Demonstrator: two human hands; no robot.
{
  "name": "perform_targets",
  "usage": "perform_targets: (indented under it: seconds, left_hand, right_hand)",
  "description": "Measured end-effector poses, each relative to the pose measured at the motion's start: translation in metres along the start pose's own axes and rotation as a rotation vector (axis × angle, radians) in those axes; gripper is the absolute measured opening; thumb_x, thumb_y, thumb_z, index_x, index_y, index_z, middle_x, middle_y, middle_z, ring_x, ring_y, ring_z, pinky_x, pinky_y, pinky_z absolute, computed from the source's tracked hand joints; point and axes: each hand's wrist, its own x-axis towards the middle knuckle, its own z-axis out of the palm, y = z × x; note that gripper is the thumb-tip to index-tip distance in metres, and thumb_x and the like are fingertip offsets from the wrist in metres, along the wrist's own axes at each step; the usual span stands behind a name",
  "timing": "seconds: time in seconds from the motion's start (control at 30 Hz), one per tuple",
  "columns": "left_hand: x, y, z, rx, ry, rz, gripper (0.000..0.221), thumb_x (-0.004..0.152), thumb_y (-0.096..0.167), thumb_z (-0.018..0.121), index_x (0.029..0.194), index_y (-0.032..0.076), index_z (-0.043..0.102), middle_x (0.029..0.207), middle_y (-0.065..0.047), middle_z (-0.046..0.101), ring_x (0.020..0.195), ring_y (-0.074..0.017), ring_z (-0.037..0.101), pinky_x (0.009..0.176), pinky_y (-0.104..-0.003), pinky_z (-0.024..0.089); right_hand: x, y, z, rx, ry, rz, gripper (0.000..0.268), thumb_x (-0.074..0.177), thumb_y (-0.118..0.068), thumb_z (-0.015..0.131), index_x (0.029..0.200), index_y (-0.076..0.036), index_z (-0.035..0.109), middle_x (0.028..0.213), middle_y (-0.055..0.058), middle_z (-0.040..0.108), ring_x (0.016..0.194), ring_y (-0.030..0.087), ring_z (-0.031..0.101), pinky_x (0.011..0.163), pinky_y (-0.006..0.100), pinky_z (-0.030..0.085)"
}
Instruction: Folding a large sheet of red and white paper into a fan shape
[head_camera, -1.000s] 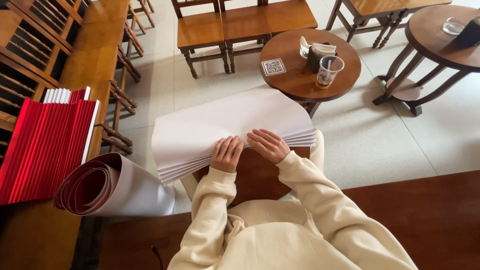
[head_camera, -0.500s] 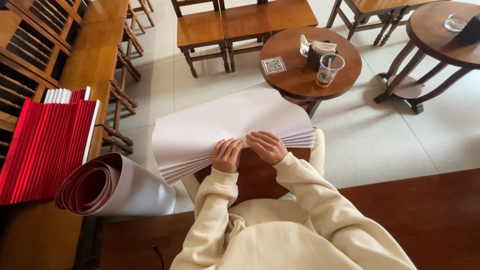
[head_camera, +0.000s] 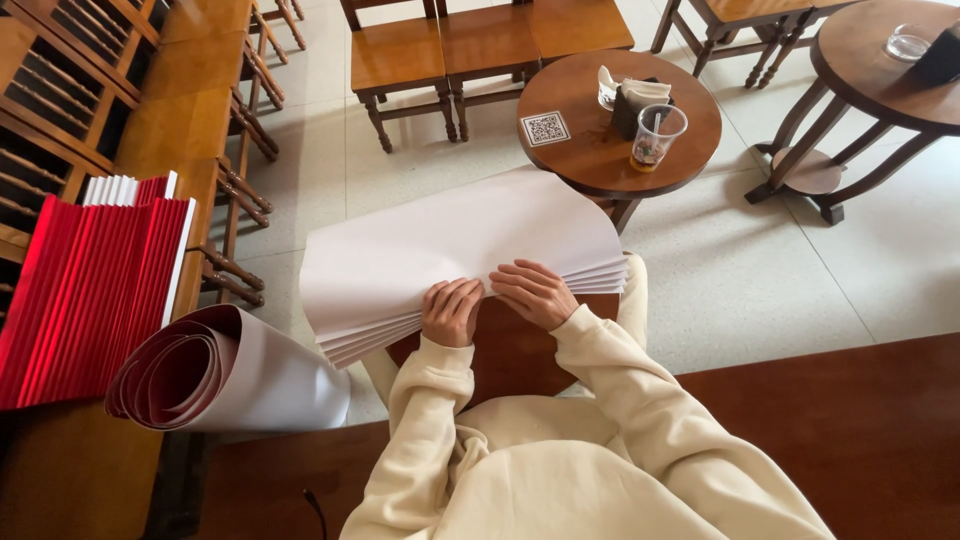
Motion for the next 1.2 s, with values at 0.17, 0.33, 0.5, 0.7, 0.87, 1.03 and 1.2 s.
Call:
perform_targets:
  seconds: [0.17, 0.33, 0.5, 0.7, 0.87, 1.03, 1.2]
  left_hand:
    - [0.000, 0.002, 0.003, 0.002, -0.003, 0.005, 0.012, 0.099, 0.026, 0.068, 0.105, 0.020, 0.076, 0.107, 0.005, 0.076, 0.100, -0.0150, 0.072, 0.099, -0.035, 0.053]
    - [-0.001, -0.001, 0.002, -0.004, -0.017, 0.026, 0.011, 0.097, 0.025, 0.069, 0.104, 0.021, 0.076, 0.108, 0.006, 0.075, 0.101, -0.0147, 0.071, 0.100, -0.036, 0.052]
    - [-0.004, 0.001, 0.002, -0.045, 0.028, 0.015, 0.011, 0.100, 0.025, 0.065, 0.097, 0.023, 0.077, 0.105, 0.009, 0.075, 0.098, -0.0115, 0.071, 0.097, -0.034, 0.052]
    - [-0.007, 0.001, 0.003, -0.057, 0.014, 0.038, 0.012, 0.099, 0.021, 0.064, 0.097, 0.020, 0.076, 0.103, 0.005, 0.074, 0.096, -0.0142, 0.072, 0.094, -0.035, 0.053]
    - [-0.005, 0.003, 0.000, -0.067, 0.039, 0.047, 0.014, 0.100, 0.021, 0.064, 0.095, 0.018, 0.077, 0.102, 0.005, 0.075, 0.095, -0.0138, 0.073, 0.094, -0.033, 0.054]
    - [0.001, 0.007, -0.003, -0.043, 0.041, 0.090, 0.015, 0.102, 0.018, 0.062, 0.100, 0.015, 0.077, 0.105, 0.001, 0.075, 0.097, -0.0163, 0.073, 0.095, -0.034, 0.055]
    - [-0.003, -0.001, 0.000, -0.095, 0.005, 0.148, 0.019, 0.104, 0.015, 0.060, 0.093, 0.011, 0.075, 0.102, -0.001, 0.075, 0.094, -0.0184, 0.073, 0.091, -0.033, 0.058]
  right_hand:
    - [-0.011, 0.002, 0.008, -0.033, 0.002, 0.016, 0.007, 0.093, -0.011, 0.072, 0.099, -0.007, 0.075, 0.103, 0.007, 0.078, 0.097, 0.025, 0.075, 0.094, 0.041, 0.058]
    - [-0.015, -0.003, 0.015, -0.048, 0.003, 0.016, 0.007, 0.093, -0.010, 0.071, 0.100, -0.007, 0.074, 0.101, 0.008, 0.077, 0.094, 0.026, 0.075, 0.093, 0.041, 0.058]
    - [-0.021, -0.005, 0.020, -0.057, 0.037, 0.013, 0.007, 0.094, -0.009, 0.070, 0.098, -0.008, 0.075, 0.099, 0.006, 0.077, 0.091, 0.024, 0.076, 0.091, 0.040, 0.060]
    - [-0.019, -0.006, 0.019, -0.036, 0.038, 0.000, 0.008, 0.096, -0.008, 0.067, 0.098, -0.008, 0.075, 0.098, 0.007, 0.077, 0.090, 0.025, 0.075, 0.090, 0.040, 0.059]
    - [-0.020, -0.009, 0.019, -0.034, 0.069, 0.019, 0.010, 0.097, -0.008, 0.067, 0.096, -0.009, 0.076, 0.098, 0.006, 0.078, 0.089, 0.025, 0.076, 0.090, 0.040, 0.060]
    - [-0.019, -0.010, 0.017, -0.024, 0.078, 0.027, 0.010, 0.096, -0.007, 0.067, 0.094, -0.009, 0.076, 0.097, 0.007, 0.078, 0.088, 0.025, 0.076, 0.089, 0.041, 0.060]
    - [-0.011, -0.013, 0.012, 0.050, 0.030, 0.055, 0.009, 0.097, -0.010, 0.068, 0.098, -0.008, 0.076, 0.103, 0.008, 0.078, 0.094, 0.026, 0.076, 0.090, 0.041, 0.060]
